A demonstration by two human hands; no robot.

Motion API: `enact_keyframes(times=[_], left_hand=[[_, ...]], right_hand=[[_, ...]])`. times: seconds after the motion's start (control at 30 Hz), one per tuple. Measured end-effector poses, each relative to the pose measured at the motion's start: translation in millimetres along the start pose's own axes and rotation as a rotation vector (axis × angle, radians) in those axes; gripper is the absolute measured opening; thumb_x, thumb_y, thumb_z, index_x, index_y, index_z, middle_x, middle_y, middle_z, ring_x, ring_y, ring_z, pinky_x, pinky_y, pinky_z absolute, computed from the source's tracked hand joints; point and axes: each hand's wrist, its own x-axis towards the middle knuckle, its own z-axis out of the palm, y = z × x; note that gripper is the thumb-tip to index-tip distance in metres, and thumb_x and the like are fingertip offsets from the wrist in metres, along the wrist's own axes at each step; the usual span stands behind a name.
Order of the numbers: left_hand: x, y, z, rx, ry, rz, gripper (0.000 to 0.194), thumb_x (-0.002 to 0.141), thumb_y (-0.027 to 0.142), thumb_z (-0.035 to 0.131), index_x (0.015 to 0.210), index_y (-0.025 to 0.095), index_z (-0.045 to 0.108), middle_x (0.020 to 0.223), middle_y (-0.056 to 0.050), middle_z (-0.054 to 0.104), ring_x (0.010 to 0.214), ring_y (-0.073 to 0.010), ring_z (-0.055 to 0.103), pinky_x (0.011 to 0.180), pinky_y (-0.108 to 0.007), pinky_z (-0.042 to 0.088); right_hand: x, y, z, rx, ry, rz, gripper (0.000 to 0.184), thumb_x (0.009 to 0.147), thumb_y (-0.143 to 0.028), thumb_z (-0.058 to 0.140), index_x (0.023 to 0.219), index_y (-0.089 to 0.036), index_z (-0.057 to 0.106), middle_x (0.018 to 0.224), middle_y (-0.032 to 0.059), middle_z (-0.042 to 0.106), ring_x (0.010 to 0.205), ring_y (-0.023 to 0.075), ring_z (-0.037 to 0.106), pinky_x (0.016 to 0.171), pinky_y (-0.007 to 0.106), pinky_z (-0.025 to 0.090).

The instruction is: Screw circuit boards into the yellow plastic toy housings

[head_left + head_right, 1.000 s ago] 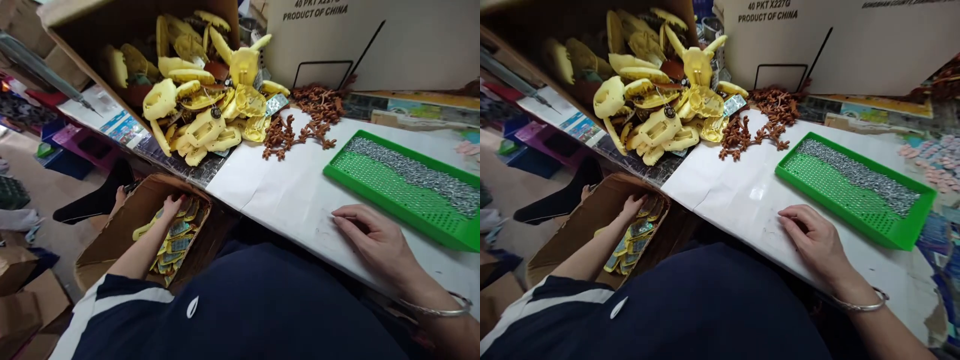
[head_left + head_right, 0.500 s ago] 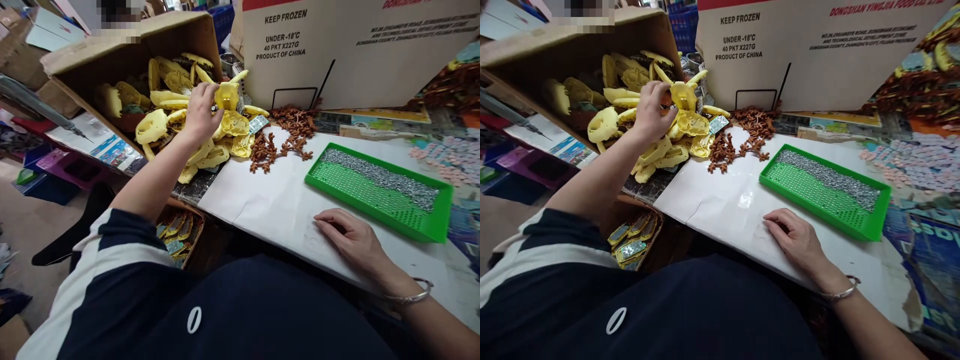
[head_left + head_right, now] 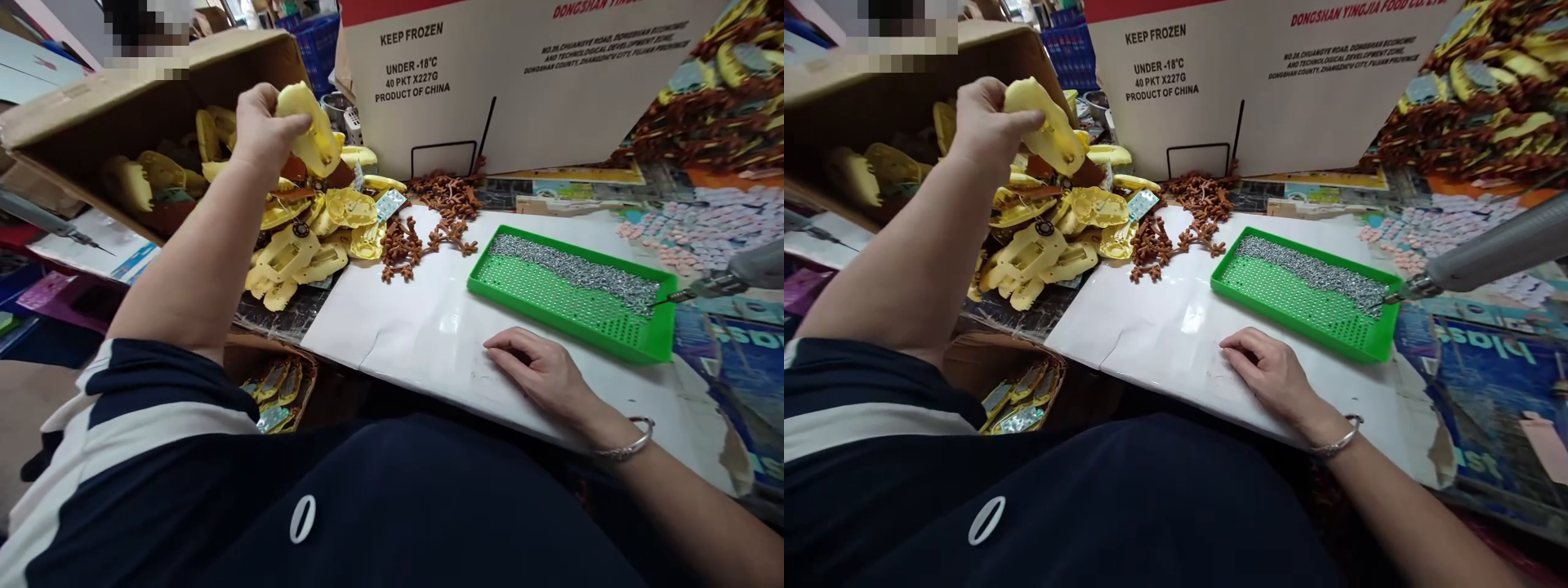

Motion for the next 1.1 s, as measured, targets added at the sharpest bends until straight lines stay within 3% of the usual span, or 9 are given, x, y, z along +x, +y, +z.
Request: enact_keyframes(times=[0.1, 0.2, 0.4, 0.53, 0.6, 0.67, 0.87, 1.0, 1.1], left_hand=[[-5.7, 32.6, -10.7, -0.014, -0.015, -0.150, 0.056, 0.069, 0.017, 0.091, 0.071, 0.021, 0.035, 0.062, 0.013, 0.043, 0.059, -0.0027, 0.043, 0.051, -0.021, 0.042], [-20.5, 69.9, -12.6, -0.041, -0.024, -0.152, 0.045, 0.070, 0.001, 0.077, 0.071, 0.021, 0.037, 0.062, 0.012, 0.046, 0.055, -0.0031, 0.043, 0.049, -0.020, 0.041], [-83.7, 123.8, -0.7, -0.068, -0.093, 0.099, 0.041, 0.067, 0.001, 0.073, 0.064, 0.021, 0.037, 0.061, 0.009, 0.036, 0.057, -0.0045, 0.031, 0.051, -0.021, 0.027], [-156.3, 145.6, 9.3, 0.071, -0.129, 0.273, 0.025, 0.084, 0.027, 0.071, 0.075, 0.022, 0.049, 0.067, 0.005, 0.052, 0.058, -0.0090, 0.046, 0.054, -0.025, 0.037], [-195.3, 153.5, 13.4, 0.205, -0.181, 0.312, 0.015, 0.091, 0.032, 0.067, 0.087, 0.022, 0.057, 0.076, 0.001, 0.065, 0.066, -0.0127, 0.059, 0.061, -0.027, 0.047], [-230.7, 159.3, 17.7, 0.231, -0.248, 0.391, 0.007, 0.094, 0.026, 0.063, 0.097, 0.021, 0.059, 0.091, -0.004, 0.075, 0.077, -0.0158, 0.068, 0.069, -0.028, 0.055], [-303.9, 168.8, 32.8, 0.278, -0.359, 0.567, 0.008, 0.097, 0.026, 0.060, 0.093, 0.019, 0.062, 0.107, -0.011, 0.079, 0.095, -0.0223, 0.075, 0.081, -0.034, 0.064], [-319.0, 164.3, 31.1, 0.156, -0.464, 0.595, 0.033, 0.096, 0.049, 0.061, 0.102, 0.017, 0.066, 0.108, -0.016, 0.078, 0.101, -0.0272, 0.074, 0.080, -0.037, 0.065], [-302.7, 144.6, 21.3, 0.113, -0.460, 0.490, 0.024, 0.095, 0.029, 0.059, 0.117, 0.020, 0.063, 0.120, -0.015, 0.074, 0.112, -0.0270, 0.071, 0.092, -0.043, 0.061]], right_hand=[[0.1, -0.2, -1.1, 0.026, -0.012, 0.021, 0.018, 0.090, -0.034, 0.059, 0.082, -0.022, 0.071, 0.080, 0.0069, 0.075, 0.071, 0.0217, 0.071, 0.069, 0.035, 0.058], [0.4, -1.3, -3.2, 0.058, -0.020, 0.064, 0.020, 0.089, -0.036, 0.060, 0.082, -0.021, 0.071, 0.080, 0.0072, 0.075, 0.072, 0.0218, 0.070, 0.067, 0.034, 0.058], [2.2, -7.5, -7.4, 0.101, 0.000, 0.135, 0.022, 0.086, -0.038, 0.060, 0.080, -0.020, 0.071, 0.075, 0.0058, 0.073, 0.063, 0.0178, 0.064, 0.057, 0.030, 0.050], [4.2, -9.8, -9.2, 0.100, -0.001, 0.139, 0.022, 0.086, -0.037, 0.060, 0.079, -0.020, 0.071, 0.075, 0.0054, 0.072, 0.062, 0.0169, 0.062, 0.057, 0.029, 0.047], [5.7, -9.9, -10.1, 0.094, -0.004, 0.131, 0.021, 0.085, -0.038, 0.060, 0.079, -0.020, 0.071, 0.075, 0.0053, 0.072, 0.064, 0.0171, 0.063, 0.057, 0.029, 0.047], [8.4, -10.5, -11.3, 0.094, -0.018, 0.123, 0.021, 0.086, -0.038, 0.060, 0.080, -0.021, 0.071, 0.074, 0.0046, 0.071, 0.062, 0.0161, 0.061, 0.054, 0.028, 0.046], [31.5, -21.1, -11.3, 0.040, -0.051, 0.006, 0.019, 0.087, -0.033, 0.058, 0.081, -0.021, 0.072, 0.076, 0.0040, 0.071, 0.058, 0.0132, 0.055, 0.053, 0.027, 0.042], [59.6, -28.7, 1.8, 0.000, -0.094, -0.113, 0.018, 0.090, -0.029, 0.057, 0.083, -0.020, 0.071, 0.082, 0.0051, 0.073, 0.068, 0.0154, 0.062, 0.062, 0.028, 0.046], [80.7, -30.5, 18.3, -0.071, -0.153, -0.187, 0.016, 0.090, -0.025, 0.057, 0.084, -0.019, 0.070, 0.086, 0.0062, 0.073, 0.075, 0.0171, 0.063, 0.070, 0.030, 0.047]])
